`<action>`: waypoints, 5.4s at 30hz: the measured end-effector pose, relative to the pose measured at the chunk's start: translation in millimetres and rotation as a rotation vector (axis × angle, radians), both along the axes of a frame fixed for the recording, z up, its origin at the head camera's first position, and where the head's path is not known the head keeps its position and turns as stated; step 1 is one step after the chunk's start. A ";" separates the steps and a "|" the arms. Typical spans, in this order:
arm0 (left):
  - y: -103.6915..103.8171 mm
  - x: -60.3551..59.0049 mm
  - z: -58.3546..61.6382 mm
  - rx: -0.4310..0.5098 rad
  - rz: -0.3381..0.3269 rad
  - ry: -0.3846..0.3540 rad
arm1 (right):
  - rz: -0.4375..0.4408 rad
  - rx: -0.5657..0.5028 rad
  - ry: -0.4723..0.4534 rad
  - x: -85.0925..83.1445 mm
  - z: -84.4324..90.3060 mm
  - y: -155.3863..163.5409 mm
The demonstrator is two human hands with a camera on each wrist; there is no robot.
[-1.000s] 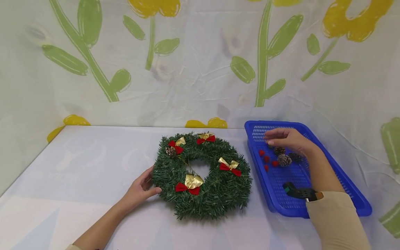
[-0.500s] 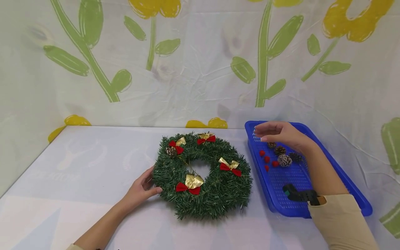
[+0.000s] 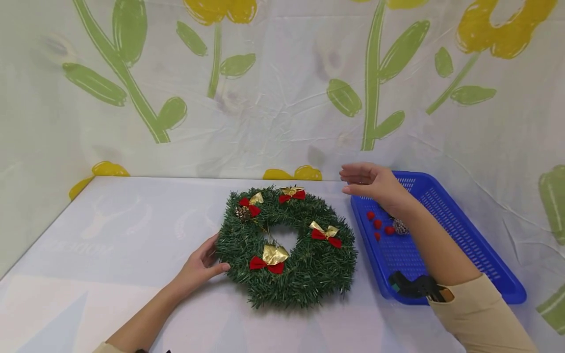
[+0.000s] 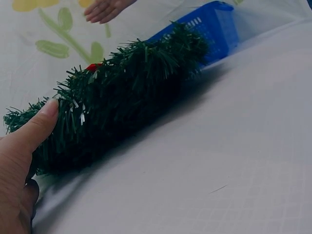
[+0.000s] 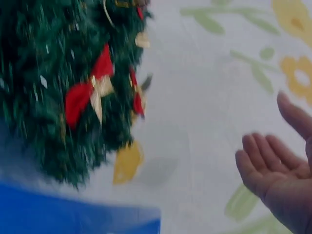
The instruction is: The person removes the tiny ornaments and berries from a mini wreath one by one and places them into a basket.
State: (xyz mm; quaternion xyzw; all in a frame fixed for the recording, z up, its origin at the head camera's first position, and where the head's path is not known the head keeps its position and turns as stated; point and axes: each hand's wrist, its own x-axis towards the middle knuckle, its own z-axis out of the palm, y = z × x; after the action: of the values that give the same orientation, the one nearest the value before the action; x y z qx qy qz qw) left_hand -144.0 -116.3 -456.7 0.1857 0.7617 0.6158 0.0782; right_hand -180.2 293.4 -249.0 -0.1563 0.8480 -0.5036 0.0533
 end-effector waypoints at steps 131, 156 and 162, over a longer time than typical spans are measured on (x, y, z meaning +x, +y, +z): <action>0.2 1.9 2.7 -0.037 0.004 0.019 | -0.425 -0.375 0.182 -4.7 -153.6 -238.8; 0.4 2.5 2.6 -0.039 0.010 0.026 | -0.316 -0.360 0.161 18.7 -118.1 -223.7; 0.1 2.0 2.4 -0.023 0.006 0.039 | -0.241 -0.335 0.195 32.3 -103.7 -217.6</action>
State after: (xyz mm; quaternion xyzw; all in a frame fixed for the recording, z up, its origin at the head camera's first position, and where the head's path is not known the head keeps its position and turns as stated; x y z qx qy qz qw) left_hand -141.9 -116.1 -454.3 0.1942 0.7706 0.6036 0.0636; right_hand -147.9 75.8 -352.6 -0.1084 0.7664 -0.6225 -0.1160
